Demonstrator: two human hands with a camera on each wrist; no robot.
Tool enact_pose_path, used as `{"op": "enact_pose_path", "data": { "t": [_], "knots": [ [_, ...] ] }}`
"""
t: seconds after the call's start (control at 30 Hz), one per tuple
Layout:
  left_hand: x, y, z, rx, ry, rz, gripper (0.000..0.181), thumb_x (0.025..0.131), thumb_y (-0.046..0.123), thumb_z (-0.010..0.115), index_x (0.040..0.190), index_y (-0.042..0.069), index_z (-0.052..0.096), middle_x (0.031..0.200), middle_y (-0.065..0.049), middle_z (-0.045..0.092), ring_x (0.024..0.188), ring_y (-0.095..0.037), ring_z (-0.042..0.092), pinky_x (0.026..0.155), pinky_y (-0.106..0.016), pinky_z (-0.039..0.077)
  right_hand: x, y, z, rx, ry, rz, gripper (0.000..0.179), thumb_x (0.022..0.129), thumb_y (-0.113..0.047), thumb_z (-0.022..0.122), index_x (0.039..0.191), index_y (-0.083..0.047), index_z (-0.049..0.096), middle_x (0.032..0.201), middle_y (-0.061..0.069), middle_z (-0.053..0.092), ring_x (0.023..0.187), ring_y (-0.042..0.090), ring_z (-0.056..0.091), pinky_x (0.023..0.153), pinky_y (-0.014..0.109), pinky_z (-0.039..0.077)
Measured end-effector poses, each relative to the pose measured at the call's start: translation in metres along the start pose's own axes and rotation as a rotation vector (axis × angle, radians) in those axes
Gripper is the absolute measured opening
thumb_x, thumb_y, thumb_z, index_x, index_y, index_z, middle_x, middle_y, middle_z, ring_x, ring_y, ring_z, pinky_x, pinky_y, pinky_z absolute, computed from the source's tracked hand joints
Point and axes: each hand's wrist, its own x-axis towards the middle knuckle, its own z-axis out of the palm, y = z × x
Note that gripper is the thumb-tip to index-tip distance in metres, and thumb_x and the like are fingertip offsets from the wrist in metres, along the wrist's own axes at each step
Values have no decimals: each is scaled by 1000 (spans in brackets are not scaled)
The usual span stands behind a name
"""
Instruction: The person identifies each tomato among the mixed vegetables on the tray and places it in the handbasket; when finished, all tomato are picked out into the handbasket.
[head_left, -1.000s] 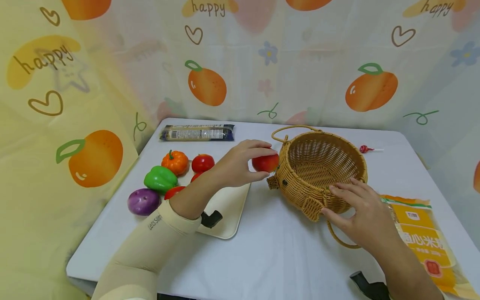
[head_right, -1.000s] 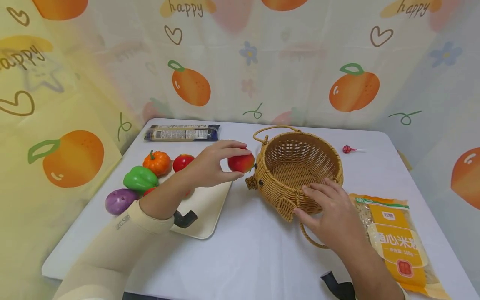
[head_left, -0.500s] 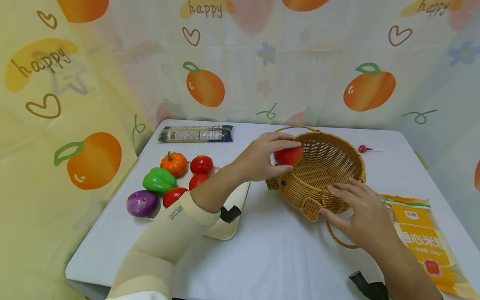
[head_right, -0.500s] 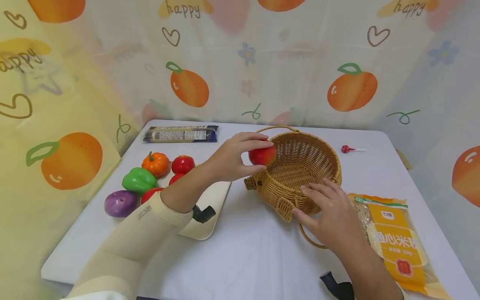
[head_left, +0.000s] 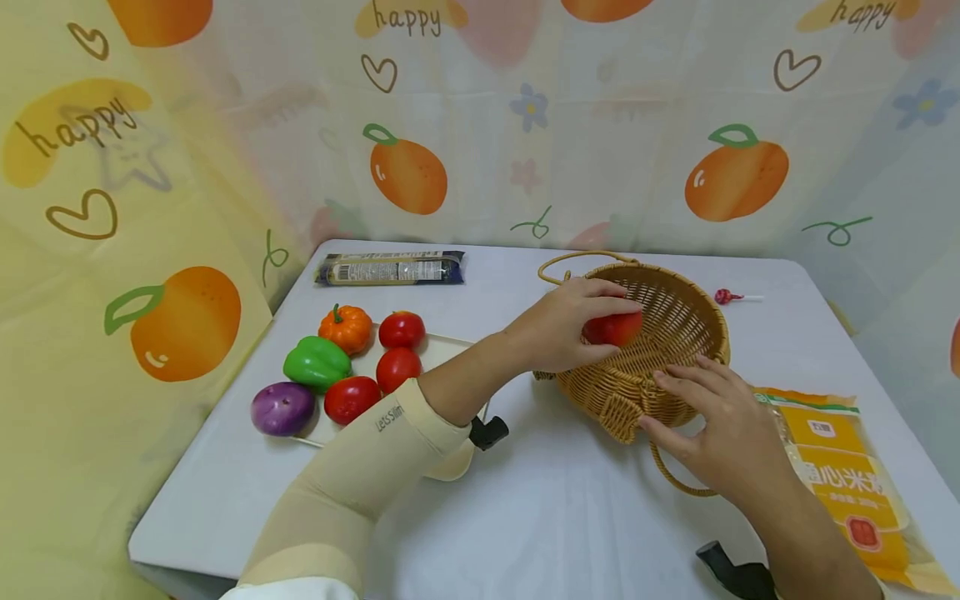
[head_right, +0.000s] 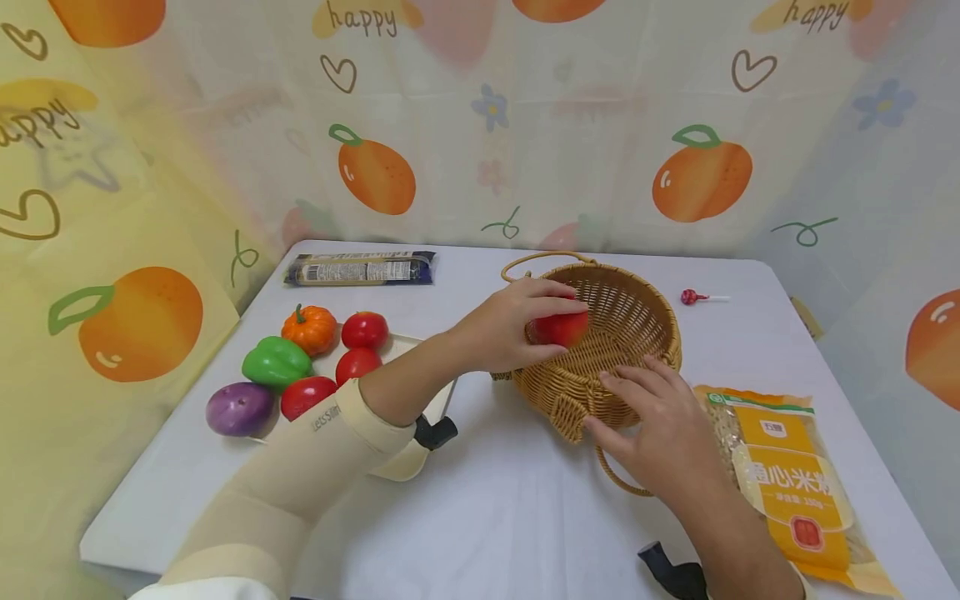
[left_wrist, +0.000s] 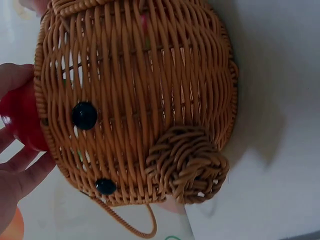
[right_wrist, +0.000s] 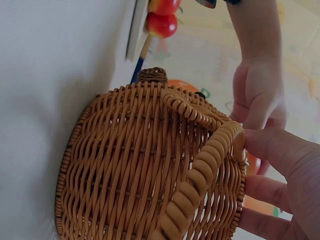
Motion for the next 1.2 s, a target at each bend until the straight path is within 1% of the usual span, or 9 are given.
{"op": "enact_pose_path", "data": {
  "t": [0.13,0.23,0.4,0.53,0.73,0.83,0.97,1.1,1.2],
  "knots": [
    [3,4,6,33,-53,-19,54,94,33,73,145,25,59,151,-2,53,139,-22,47,103,-26,50,0,-1,0,1,-10,10,57,68,-33,93,117,-8,77,120,19,72,127,47,55,93,73,47],
    [4,6,8,52,-77,-36,54,95,34,71,147,26,57,152,-3,52,140,-23,46,104,-28,50,0,-1,0,5,-8,10,57,68,-33,93,117,-8,77,120,18,72,127,47,55,94,73,47],
    [5,5,9,64,-86,-40,56,96,34,70,150,26,54,157,-5,46,143,-25,44,109,-32,47,0,-1,1,2,-4,8,57,68,-33,93,117,-8,77,121,17,72,127,47,55,93,73,47],
    [6,4,9,69,-87,-22,60,96,35,70,152,25,51,161,-6,40,147,-27,40,118,-38,39,0,-1,0,-2,-11,16,57,69,-33,93,118,-8,77,121,17,72,129,46,54,93,74,47],
    [3,7,9,117,-82,1,58,98,37,68,152,26,50,163,-6,37,148,-26,38,123,-39,31,0,0,0,18,12,-5,57,66,-31,94,115,-7,78,119,17,73,126,48,55,93,73,47],
    [-1,9,9,137,-70,19,55,99,39,66,151,27,52,163,-7,38,149,-26,37,124,-39,30,-1,0,0,19,12,-6,57,66,-30,94,116,-7,78,119,17,73,126,48,55,94,73,46],
    [-10,12,3,125,-72,-2,55,99,41,65,151,29,52,164,-5,36,150,-27,35,123,-41,32,-1,-1,0,11,-7,8,58,68,-32,93,118,-7,77,121,17,72,128,47,54,95,74,46],
    [-23,10,-6,105,-85,-57,57,98,42,66,152,31,51,164,-3,34,148,-30,35,119,-44,38,-1,0,1,9,-4,1,58,68,-32,93,118,-7,77,121,17,72,127,47,54,93,74,47],
    [-35,5,-12,115,-115,-116,59,98,45,65,153,33,49,166,-3,31,147,-31,35,116,-47,41,-1,0,1,6,15,-13,57,67,-31,93,117,-7,77,119,17,73,126,48,55,90,74,48]
  ]
}}
